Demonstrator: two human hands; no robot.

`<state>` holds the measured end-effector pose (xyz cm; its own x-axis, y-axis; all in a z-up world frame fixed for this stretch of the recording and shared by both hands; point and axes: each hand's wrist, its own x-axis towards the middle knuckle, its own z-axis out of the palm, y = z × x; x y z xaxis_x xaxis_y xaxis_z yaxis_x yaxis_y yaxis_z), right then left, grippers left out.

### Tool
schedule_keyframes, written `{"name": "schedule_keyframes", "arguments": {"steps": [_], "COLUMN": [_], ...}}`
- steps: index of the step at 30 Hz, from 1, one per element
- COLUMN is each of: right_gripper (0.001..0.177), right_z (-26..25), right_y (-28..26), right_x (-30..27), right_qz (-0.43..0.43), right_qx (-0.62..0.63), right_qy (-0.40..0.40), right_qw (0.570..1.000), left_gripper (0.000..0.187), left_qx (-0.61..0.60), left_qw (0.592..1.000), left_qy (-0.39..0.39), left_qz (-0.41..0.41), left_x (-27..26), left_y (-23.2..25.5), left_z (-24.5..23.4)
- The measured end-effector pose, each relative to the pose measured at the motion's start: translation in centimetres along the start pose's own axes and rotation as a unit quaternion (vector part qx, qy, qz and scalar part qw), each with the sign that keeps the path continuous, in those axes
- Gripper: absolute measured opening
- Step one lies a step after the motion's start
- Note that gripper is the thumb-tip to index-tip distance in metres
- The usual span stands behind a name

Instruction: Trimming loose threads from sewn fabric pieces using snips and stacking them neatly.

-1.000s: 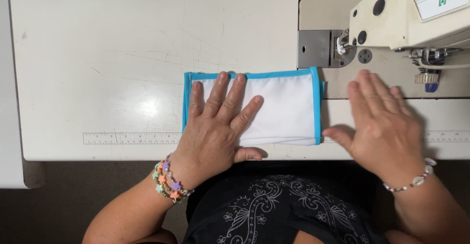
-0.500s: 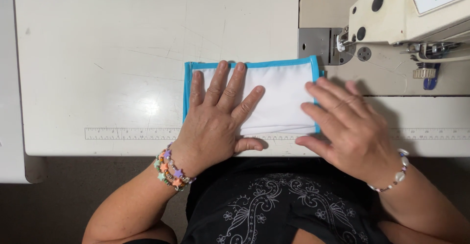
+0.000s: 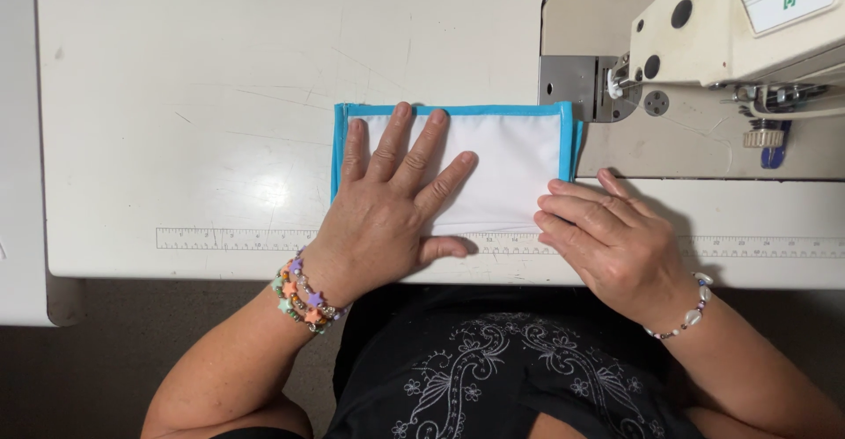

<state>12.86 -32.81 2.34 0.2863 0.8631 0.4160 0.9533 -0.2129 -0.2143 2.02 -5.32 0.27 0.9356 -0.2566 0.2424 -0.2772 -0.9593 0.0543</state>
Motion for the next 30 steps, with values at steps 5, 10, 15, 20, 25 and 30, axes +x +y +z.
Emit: {"name": "schedule_keyframes", "arguments": {"steps": [5,10,15,20,25,30], "right_gripper": [0.015,0.030,0.017,0.011,0.009,0.007], "right_z": [0.4,2.2,3.4,3.4,2.7,1.0], "right_y": [1.4,3.5,5.1,5.0,4.3,3.4], "right_x": [1.7,4.7,7.5,7.7,7.0,6.7], "right_qz": [-0.033,-0.028,-0.009,-0.020,-0.033,-0.059], "right_qx": [-0.070,-0.128,-0.218,-0.136,-0.114,-0.024], "right_qy": [-0.017,-0.065,-0.022,-0.016,-0.035,-0.117], "right_qw": [0.997,0.989,0.976,0.990,0.992,0.991], "left_gripper": [0.086,0.084,0.098,0.089,0.087,0.093], "left_qx": [0.031,-0.021,0.020,0.007,0.053,0.014], "left_qw": [0.996,0.991,0.999,0.998,0.990,0.993], "left_qy": [-0.078,-0.129,0.025,0.068,0.120,-0.053], "left_qz": [-0.008,-0.040,-0.006,-0.007,-0.043,-0.105], "left_x": [1.2,4.2,6.4,11.7,16.4,16.9], "left_y": [-1.6,-4.6,-7.3,-11.0,-15.9,-14.6], "left_z": [0.1,0.5,1.9,0.3,4.4,4.2]}}
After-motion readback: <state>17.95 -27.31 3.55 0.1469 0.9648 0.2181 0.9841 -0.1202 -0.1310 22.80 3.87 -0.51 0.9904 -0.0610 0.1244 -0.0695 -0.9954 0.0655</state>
